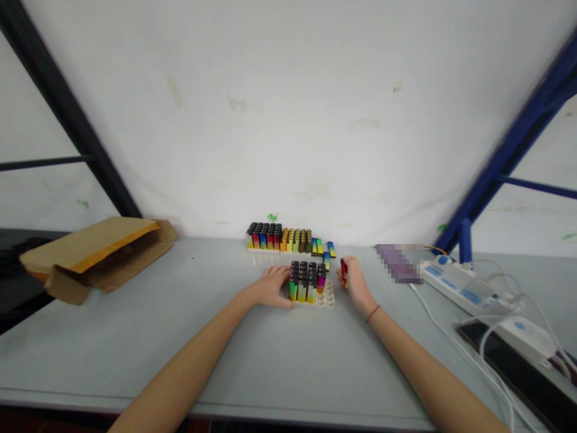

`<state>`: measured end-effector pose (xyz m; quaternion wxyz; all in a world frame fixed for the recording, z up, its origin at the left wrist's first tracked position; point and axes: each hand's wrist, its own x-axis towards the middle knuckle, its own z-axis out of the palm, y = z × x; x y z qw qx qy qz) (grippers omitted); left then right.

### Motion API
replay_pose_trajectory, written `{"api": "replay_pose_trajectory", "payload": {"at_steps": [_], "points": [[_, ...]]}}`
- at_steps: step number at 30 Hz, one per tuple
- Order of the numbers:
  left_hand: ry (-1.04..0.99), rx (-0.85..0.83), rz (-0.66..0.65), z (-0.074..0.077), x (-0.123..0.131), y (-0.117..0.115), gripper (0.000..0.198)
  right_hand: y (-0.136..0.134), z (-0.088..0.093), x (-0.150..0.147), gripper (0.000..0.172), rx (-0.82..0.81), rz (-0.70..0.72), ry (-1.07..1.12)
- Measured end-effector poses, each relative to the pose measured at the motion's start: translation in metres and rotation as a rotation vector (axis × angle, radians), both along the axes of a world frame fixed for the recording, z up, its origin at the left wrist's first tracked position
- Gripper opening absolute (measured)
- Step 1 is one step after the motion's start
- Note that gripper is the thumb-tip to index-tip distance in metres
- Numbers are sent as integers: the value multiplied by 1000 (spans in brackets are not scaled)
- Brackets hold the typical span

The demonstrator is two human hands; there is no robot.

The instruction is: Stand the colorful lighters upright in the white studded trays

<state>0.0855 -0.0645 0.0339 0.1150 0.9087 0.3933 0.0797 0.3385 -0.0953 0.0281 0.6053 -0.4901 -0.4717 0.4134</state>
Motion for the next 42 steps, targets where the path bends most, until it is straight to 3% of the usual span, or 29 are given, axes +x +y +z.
{"api": "replay_pose_trajectory", "payload": {"at_steps": [3,9,14,20,33,35,39,42], "points": [[3,-9,-1,0,0,0,88,-8,15,3,18,92,-3,-169],[-7,-5,-3,-3,-1,2,88,-19,41,14,17,204,216,-517],[1,-5,-3,-2,0,1,90,-23,43,17,22,125,390,-466],[-12,1,-15,-1,0,0,87,-29,46,8,21,107,430,-471],[-22,5,-19,-6,-2,3,88,-31,48,7,18,208,408,-604],[-15,1,-12,-5,-2,3,88,-27,45,11,20,234,329,-649],[-12,-8,-12,-3,-1,2,89,-11,26,23,28,348,39,-976],[-16,-7,-8,-3,-1,1,89,0,5,28,37,348,36,-1224]]}}
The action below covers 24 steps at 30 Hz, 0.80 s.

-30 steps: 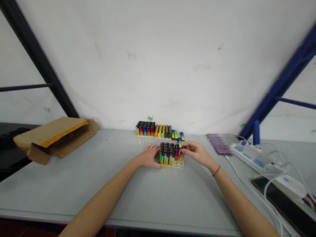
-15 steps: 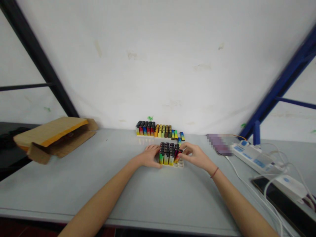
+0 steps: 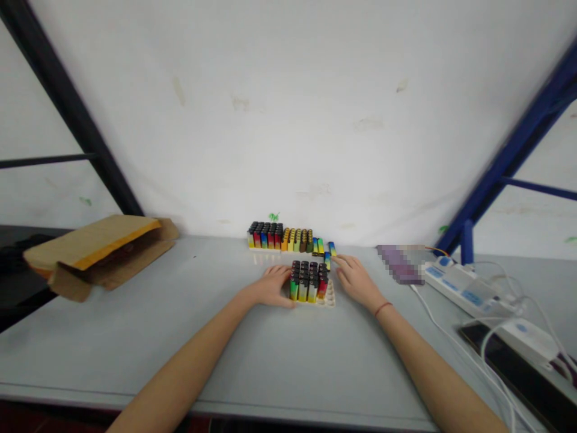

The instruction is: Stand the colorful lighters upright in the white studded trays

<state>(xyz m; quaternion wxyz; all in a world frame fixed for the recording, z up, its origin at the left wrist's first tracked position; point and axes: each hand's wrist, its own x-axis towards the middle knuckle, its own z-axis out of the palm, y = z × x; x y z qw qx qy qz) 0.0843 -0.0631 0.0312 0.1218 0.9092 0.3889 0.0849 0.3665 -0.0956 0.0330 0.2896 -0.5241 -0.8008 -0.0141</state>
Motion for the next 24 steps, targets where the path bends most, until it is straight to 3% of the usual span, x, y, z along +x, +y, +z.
{"api": "replay_pose_trajectory", "payload": {"at_steps": [4,7,10,14,18,24], "points": [[6,-5,4,-1,0,1,89,5,-11,-3,36,-92,-9,-129],[9,-7,6,0,0,1,90,3,-4,-5,26,-127,-9,-94],[10,-9,7,1,1,0,89,2,3,-2,23,-171,-112,-113],[12,-11,2,4,2,-2,89,4,0,1,14,-204,-167,-164],[22,-17,10,6,2,-2,90,6,-7,-1,32,-177,-168,-196],[30,-12,8,6,2,-2,89,4,-10,-7,35,-123,-67,148]]}}
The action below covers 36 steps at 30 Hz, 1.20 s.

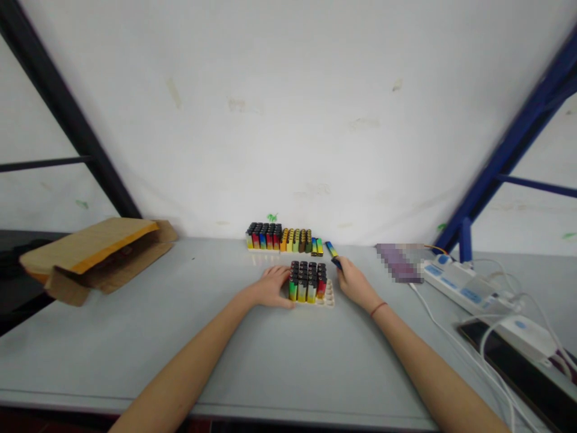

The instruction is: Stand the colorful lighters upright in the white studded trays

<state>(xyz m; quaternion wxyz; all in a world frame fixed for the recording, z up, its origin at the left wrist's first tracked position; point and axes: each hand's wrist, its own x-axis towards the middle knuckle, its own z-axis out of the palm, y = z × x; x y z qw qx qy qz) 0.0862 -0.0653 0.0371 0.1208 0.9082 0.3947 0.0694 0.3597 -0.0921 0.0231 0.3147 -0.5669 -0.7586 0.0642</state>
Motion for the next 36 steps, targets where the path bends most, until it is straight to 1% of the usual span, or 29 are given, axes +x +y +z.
{"api": "replay_pose_trajectory", "payload": {"at_steps": [4,5,6,8,10,14,17,21,27,32,36], "points": [[3,1,-1,-1,0,0,88,0,2,-6,24,-49,-49,332],[1,3,2,-2,0,1,88,0,2,-8,24,-66,-59,411],[0,6,3,-2,0,1,89,0,3,-9,29,-92,-64,488],[0,13,5,-3,0,1,88,0,3,-11,43,-179,-74,642],[3,19,1,-4,-1,1,86,0,5,-13,47,-298,-95,820],[5,26,-2,-5,-1,2,87,-2,12,-17,40,-534,-118,1191],[-7,27,-4,-6,-2,2,88,-4,17,-18,37,-575,-136,1348],[-18,28,-12,-7,-2,4,89,-6,19,-20,37,-565,-163,1440],[-8,23,-9,-5,-1,2,88,-7,16,-22,33,-513,-183,1461],[9,31,1,-4,-1,2,89,-4,14,-25,34,-457,-82,1442],[-3,30,-6,-6,-1,3,88,-4,15,-27,33,-387,-71,1410]]}}
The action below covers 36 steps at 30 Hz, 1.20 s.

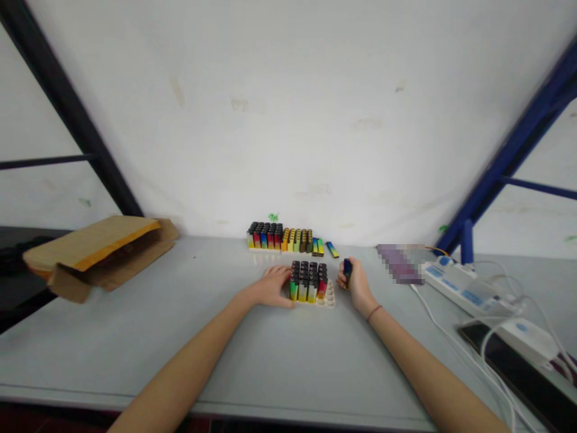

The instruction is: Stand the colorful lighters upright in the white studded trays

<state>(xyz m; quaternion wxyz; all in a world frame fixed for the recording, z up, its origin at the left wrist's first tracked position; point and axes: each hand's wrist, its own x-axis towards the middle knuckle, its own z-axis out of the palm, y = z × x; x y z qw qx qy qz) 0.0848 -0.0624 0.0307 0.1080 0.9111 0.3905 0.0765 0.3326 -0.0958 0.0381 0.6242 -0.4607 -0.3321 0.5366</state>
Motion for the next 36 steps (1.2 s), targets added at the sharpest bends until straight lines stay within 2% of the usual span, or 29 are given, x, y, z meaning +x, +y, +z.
{"api": "replay_pose_trajectory", "payload": {"at_steps": [5,11,16,23,31,36], "points": [[-3,-2,7,-1,0,1,91,-4,3,-1,33,-47,47,30],[8,-10,14,1,1,-1,92,-3,-1,-2,31,-135,-10,61],[-11,-17,11,2,1,-1,90,-1,-3,-3,31,-105,-47,39],[-36,-25,1,3,0,-1,89,-2,-5,-3,37,-68,7,-8],[-24,-23,2,3,0,-2,90,-2,-8,-2,33,-72,-6,-25],[-27,-17,8,0,-1,2,90,-2,-9,0,34,89,9,-130]]}}
